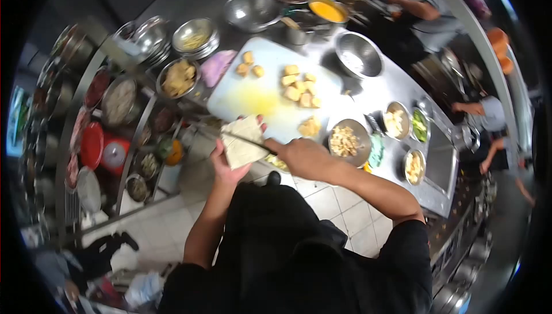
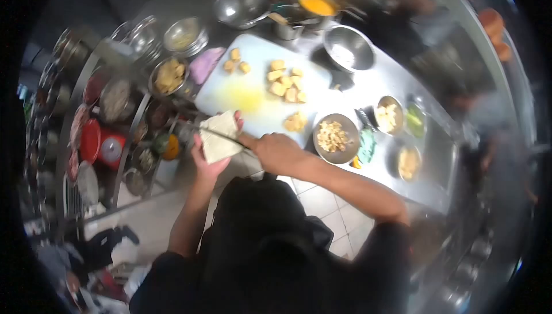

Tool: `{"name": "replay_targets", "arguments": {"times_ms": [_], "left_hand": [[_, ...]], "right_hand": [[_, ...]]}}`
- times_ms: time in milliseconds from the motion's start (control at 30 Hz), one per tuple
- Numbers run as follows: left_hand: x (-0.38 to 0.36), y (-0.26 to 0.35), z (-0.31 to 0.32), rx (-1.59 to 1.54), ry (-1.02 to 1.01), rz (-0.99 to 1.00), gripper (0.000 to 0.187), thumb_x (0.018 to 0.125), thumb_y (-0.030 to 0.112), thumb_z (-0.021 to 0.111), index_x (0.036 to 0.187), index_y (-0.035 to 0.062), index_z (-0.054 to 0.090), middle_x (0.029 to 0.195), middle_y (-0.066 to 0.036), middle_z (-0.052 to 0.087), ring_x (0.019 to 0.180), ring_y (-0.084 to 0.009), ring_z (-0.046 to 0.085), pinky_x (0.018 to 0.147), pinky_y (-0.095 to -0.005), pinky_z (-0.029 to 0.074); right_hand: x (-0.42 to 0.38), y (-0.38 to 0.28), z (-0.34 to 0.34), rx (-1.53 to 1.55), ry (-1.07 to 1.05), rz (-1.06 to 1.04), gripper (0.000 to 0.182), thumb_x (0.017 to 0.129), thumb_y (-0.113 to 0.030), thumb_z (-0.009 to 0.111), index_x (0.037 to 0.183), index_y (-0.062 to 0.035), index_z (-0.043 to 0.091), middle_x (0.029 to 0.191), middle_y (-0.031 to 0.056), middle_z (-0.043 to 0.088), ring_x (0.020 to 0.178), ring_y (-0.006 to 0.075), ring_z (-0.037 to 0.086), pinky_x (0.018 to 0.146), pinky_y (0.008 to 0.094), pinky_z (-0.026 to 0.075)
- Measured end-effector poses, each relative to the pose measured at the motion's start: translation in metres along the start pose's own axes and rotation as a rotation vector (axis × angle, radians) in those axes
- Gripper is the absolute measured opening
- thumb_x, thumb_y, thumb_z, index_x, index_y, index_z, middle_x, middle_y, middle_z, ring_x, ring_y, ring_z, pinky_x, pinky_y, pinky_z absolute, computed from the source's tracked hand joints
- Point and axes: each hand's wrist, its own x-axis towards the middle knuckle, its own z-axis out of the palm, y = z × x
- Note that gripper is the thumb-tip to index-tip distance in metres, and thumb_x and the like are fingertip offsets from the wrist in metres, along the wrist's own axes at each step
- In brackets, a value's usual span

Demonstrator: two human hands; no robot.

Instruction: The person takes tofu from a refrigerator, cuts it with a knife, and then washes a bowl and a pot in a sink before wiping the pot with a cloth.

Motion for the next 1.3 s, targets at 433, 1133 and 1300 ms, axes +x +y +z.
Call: {"name": "replay_targets", "arguments": {"times_ms": [433,1133,1300], "left_hand": [[0.068,0.030,-0.030,-0.180,0.120,0.183,0.067,0.075,0.045,0.061,0.129,0.0102,0.040,0.132,-0.011,0.041,0.121,-0.0336,0.038,0.102,-0.0559,0.024],[0.165,0.065,-0.058,0.068,0.028,0.195,0.060,0.074,0.025,0.064,0.124,0.0102,0.034,0.116,-0.009,0.045,0.111,-0.0261,0.045,0.095,-0.0388,0.037],[0.165,0.076,-0.057,0.214,-0.009,0.162,0.064,0.070,0.030,0.063,0.122,0.0084,0.034,0.114,-0.013,0.047,0.108,-0.0296,0.047,0.093,-0.0405,0.040]], "right_hand": [[0.039,0.005,-0.035,0.265,0.421,0.146,0.026,0.081,-0.002,0.051,0.105,-0.0030,0.039,0.061,0.0216,0.056,0.061,0.0417,0.056,0.054,0.0505,0.043],[0.168,-0.062,0.016,0.587,0.766,0.761,0.020,0.084,0.001,0.044,0.099,0.0017,0.031,0.070,0.0292,0.056,0.065,0.0490,0.053,0.055,0.0505,0.041],[0.172,-0.068,0.007,0.637,0.740,0.730,0.020,0.083,0.001,0.045,0.097,0.0025,0.031,0.072,0.0309,0.055,0.070,0.0504,0.053,0.060,0.0516,0.040]]}}
